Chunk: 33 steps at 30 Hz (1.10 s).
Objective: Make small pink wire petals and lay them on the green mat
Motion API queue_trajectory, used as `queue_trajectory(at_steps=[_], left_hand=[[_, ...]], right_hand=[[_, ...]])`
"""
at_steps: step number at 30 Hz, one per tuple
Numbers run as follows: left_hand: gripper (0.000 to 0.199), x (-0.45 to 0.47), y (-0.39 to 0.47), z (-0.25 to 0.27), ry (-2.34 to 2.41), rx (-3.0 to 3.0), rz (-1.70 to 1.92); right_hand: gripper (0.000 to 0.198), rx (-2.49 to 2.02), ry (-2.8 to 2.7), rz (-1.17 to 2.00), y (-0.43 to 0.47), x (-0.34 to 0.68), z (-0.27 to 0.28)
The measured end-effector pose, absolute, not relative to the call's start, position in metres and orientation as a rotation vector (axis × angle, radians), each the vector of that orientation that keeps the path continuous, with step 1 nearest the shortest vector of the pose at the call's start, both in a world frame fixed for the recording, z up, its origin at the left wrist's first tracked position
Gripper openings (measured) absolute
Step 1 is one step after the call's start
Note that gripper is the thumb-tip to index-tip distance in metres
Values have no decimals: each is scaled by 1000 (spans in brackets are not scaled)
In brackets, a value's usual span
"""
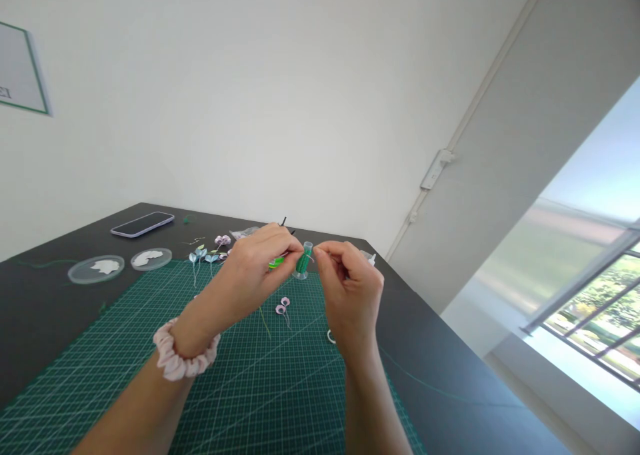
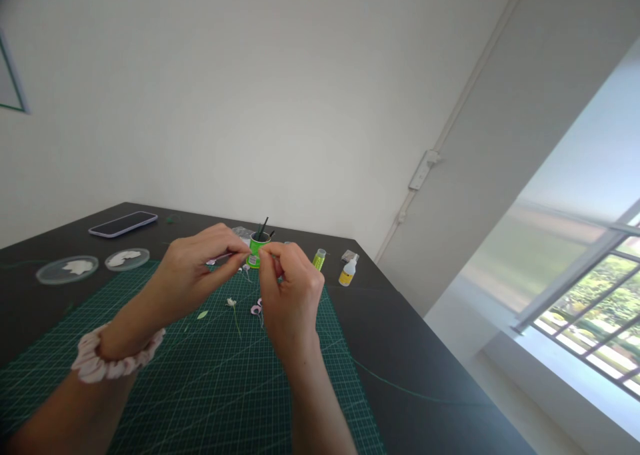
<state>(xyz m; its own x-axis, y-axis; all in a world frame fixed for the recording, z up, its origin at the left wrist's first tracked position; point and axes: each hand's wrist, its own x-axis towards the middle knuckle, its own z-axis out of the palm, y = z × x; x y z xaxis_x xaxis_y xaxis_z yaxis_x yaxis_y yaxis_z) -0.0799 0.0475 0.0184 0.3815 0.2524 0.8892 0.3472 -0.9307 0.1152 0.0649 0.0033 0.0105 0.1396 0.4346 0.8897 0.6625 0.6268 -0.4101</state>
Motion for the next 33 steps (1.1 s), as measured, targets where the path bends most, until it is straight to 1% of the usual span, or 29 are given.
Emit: queue_trajectory(at_steps=[3,9,16,21,24,27,30,33], left_hand=[[18,-80,46,20,-542,-2598,-1587],[18,-80,42,23,-512,-2663,-1648],[16,-76,36,27,-569,-2684,-1784],[16,-73,31,30,-638,-2626,-1922],[16,-73,28,31,-684,-2556,-1964],[16,-73,28,31,-737,-2467,-1995],[15,-73,29,29,-795,-2350,-2027],[15,-71,30,26,-823,-2265,-1997]], right_hand=[[15,-967,-1464,-115,5,68,12],[11,-905,-1378,298,13,72,15],[15,-760,-1265,846,22,73,14],[17,-673,-1216,1064,20,66,16],[18,-643,-1212,1111,18,63,15],[18,-645,-1211,1081,16,60,14],[15,-689,-1275,929,10,56,13],[13,-763,-1359,657,2,50,11]])
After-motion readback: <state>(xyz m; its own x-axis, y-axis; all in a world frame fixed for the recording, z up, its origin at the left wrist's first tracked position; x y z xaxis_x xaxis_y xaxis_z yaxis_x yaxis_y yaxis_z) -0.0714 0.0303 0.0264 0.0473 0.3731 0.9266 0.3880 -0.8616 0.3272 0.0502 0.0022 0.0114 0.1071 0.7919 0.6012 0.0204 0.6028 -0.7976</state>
